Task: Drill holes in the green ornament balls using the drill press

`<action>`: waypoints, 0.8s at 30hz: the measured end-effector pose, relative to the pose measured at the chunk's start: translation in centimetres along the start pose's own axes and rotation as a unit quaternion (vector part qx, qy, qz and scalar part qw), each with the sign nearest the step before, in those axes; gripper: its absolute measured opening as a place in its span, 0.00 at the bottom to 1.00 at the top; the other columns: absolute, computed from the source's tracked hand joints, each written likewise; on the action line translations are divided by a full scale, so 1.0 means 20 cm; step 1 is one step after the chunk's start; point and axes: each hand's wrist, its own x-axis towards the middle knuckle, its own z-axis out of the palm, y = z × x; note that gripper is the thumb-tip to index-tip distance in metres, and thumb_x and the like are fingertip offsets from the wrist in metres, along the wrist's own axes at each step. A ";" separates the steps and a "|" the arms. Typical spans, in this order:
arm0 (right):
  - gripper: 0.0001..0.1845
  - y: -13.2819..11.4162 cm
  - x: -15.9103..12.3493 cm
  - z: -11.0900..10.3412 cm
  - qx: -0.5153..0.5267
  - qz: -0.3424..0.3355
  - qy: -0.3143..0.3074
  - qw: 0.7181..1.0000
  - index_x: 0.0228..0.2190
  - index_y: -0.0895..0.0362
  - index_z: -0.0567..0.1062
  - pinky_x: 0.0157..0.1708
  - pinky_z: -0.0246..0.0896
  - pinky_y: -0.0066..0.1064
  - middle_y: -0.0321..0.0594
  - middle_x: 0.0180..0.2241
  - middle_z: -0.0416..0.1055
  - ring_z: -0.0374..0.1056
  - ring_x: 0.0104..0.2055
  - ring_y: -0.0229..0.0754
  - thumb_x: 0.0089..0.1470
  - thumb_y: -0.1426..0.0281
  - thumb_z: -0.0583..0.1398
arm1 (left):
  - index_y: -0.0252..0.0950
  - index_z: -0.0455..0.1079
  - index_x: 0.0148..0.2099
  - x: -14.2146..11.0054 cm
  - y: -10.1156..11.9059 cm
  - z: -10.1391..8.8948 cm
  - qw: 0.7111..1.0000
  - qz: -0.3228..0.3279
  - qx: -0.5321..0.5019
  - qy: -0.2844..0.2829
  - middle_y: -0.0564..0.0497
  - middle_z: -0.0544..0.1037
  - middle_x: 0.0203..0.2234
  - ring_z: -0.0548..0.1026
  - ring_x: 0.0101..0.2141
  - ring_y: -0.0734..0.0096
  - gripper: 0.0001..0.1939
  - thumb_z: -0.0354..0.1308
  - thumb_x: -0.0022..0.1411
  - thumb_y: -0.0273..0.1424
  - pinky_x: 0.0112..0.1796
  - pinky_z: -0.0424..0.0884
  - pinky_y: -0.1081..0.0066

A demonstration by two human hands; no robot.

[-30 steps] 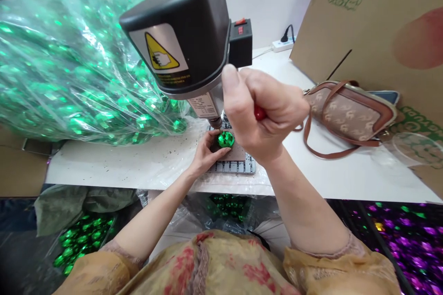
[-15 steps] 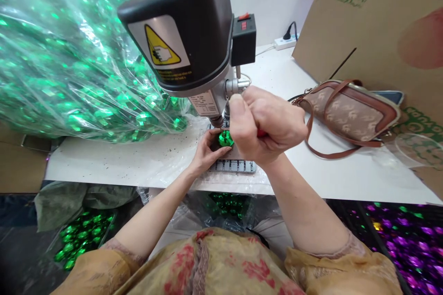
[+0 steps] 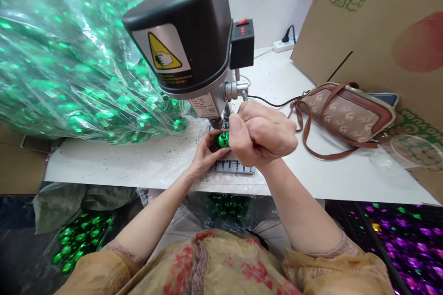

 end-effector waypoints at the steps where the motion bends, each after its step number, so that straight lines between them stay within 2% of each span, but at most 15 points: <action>1: 0.24 0.00 0.00 0.00 0.000 0.000 -0.004 1.000 0.17 0.55 0.46 0.13 0.46 0.28 0.28 0.14 0.47 0.46 0.14 0.28 0.50 0.80 0.57 | 0.39 0.66 0.54 0.00 0.00 0.00 1.000 -0.001 0.000 0.000 0.45 0.75 0.50 0.74 0.52 0.61 0.29 0.71 0.55 0.42 0.55 0.70 0.59; 10: 0.22 -0.02 -0.05 -0.05 0.001 -0.001 -0.041 0.999 0.17 0.56 0.48 0.15 0.46 0.28 0.27 0.16 0.49 0.45 0.14 0.27 0.47 0.81 0.57 | 0.39 0.66 0.54 0.00 0.02 0.01 1.000 -0.002 -0.009 0.007 0.45 0.76 0.49 0.75 0.51 0.61 0.29 0.72 0.55 0.42 0.54 0.70 0.60; 12: 0.23 -0.04 -0.03 -0.03 -0.017 0.026 -0.027 0.999 0.17 0.56 0.46 0.15 0.45 0.29 0.28 0.15 0.47 0.45 0.14 0.27 0.50 0.80 0.57 | 0.39 0.67 0.54 0.00 0.02 0.01 1.000 0.000 -0.003 0.008 0.45 0.76 0.48 0.75 0.50 0.61 0.29 0.72 0.54 0.43 0.53 0.71 0.59; 15: 0.25 -0.06 0.08 0.04 -0.062 0.095 0.022 0.993 0.16 0.57 0.48 0.16 0.41 0.29 0.29 0.14 0.46 0.47 0.14 0.28 0.57 0.75 0.57 | 0.39 0.67 0.53 0.01 0.02 0.02 1.000 -0.003 0.012 0.019 0.45 0.77 0.47 0.76 0.48 0.61 0.29 0.72 0.53 0.43 0.52 0.73 0.59; 16: 0.26 -0.06 0.13 0.07 -0.075 0.149 0.045 0.985 0.15 0.57 0.50 0.17 0.39 0.30 0.29 0.13 0.46 0.47 0.15 0.28 0.57 0.73 0.58 | 0.39 0.67 0.53 0.00 0.03 0.02 0.999 -0.005 0.019 0.026 0.45 0.77 0.47 0.76 0.48 0.61 0.29 0.72 0.53 0.43 0.52 0.73 0.59; 17: 0.27 -0.05 0.18 0.10 -0.066 0.186 0.058 0.979 0.15 0.56 0.50 0.17 0.38 0.30 0.28 0.13 0.46 0.46 0.15 0.28 0.57 0.71 0.60 | 0.38 0.67 0.53 0.00 0.04 0.03 0.999 -0.008 0.031 0.039 0.45 0.77 0.47 0.76 0.48 0.60 0.29 0.72 0.54 0.42 0.51 0.73 0.58; 19: 0.25 -0.03 0.27 0.14 -0.021 0.198 0.052 0.979 0.15 0.55 0.52 0.17 0.36 0.30 0.27 0.13 0.44 0.44 0.14 0.28 0.55 0.74 0.60 | 0.39 0.68 0.52 -0.04 0.08 0.03 0.993 0.001 0.082 0.085 0.45 0.77 0.46 0.77 0.47 0.60 0.27 0.71 0.54 0.41 0.50 0.74 0.59; 21: 0.25 -0.01 0.31 0.16 0.005 0.198 0.053 0.979 0.16 0.54 0.52 0.18 0.36 0.31 0.26 0.13 0.44 0.44 0.14 0.28 0.56 0.75 0.60 | 0.39 0.68 0.51 -0.12 0.13 0.03 0.979 0.050 0.155 0.123 0.46 0.77 0.43 0.77 0.45 0.61 0.24 0.70 0.56 0.39 0.47 0.75 0.60; 22: 0.25 0.00 0.32 0.16 0.009 0.195 0.055 0.979 0.16 0.53 0.52 0.18 0.35 0.32 0.26 0.14 0.44 0.45 0.14 0.29 0.56 0.75 0.60 | 0.40 0.68 0.52 -0.17 0.16 0.03 0.970 0.094 0.188 0.119 0.46 0.77 0.43 0.77 0.45 0.61 0.23 0.70 0.56 0.38 0.45 0.75 0.61; 24: 0.24 0.00 0.32 0.16 0.010 0.185 0.049 0.981 0.17 0.53 0.53 0.19 0.35 0.32 0.27 0.13 0.46 0.46 0.14 0.30 0.57 0.75 0.60 | 0.39 0.68 0.54 -0.30 0.20 0.02 0.946 0.208 0.245 0.050 0.43 0.76 0.44 0.77 0.45 0.60 0.24 0.69 0.57 0.37 0.42 0.76 0.63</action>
